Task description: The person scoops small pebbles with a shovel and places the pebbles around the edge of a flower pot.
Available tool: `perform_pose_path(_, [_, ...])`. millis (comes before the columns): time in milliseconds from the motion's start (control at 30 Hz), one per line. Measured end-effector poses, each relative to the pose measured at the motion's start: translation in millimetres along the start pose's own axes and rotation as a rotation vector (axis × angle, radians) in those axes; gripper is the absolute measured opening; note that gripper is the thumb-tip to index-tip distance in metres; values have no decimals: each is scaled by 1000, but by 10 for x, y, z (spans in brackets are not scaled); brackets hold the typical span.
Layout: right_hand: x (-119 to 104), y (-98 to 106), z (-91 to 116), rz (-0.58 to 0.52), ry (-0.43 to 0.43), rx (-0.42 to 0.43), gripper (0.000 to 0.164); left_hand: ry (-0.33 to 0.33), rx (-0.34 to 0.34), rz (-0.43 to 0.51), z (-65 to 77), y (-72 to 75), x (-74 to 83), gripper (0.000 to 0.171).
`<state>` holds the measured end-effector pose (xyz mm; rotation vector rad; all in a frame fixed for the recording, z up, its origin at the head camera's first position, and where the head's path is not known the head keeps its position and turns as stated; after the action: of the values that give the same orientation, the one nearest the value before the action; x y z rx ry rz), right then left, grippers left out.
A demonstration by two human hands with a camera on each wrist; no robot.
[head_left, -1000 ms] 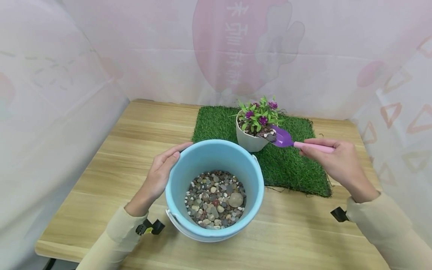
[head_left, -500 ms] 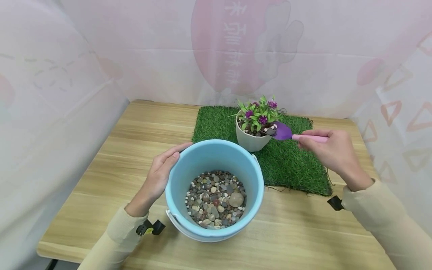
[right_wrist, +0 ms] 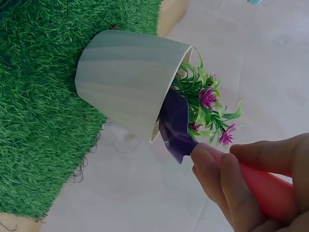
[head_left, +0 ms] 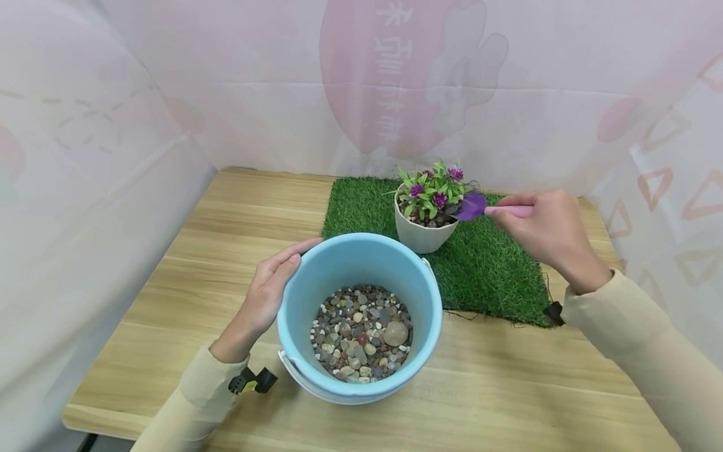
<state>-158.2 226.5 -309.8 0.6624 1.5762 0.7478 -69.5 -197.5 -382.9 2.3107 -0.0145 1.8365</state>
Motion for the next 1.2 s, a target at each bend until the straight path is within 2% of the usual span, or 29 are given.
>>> perform_pose_path(200, [-124,-30,-35,36,93,33,34,-6,-12,9,5,5,3,45])
perform_pose_path(400, [-151,-50,-55,52,163,52,30,6,-5,13,8,-8,14,45])
perform_pose_path(667, [-144,-80,-65,133,385,138,20,-11,-18,-2,-2,-2,16,46])
perform_pose_path(800, [-156,-76,-72,159,469,159,18,-14,-16,0,-4,-1,12,46])
perform_pose_path(1200, [-207,-26,-98,233,617,187,13,-13,-2,-1,-12,7,4,46])
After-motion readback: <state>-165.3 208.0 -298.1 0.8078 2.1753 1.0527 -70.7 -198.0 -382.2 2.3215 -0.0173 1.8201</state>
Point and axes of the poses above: each hand's wrist, its own z-axis away from the middle knuckle, its own y-axis out of the back of the hand, x = y × z, the point moved 1 cm from there along -z, towards the middle knuckle, and after that the axes turned 2 degrees about x, right-handed, at the moved point
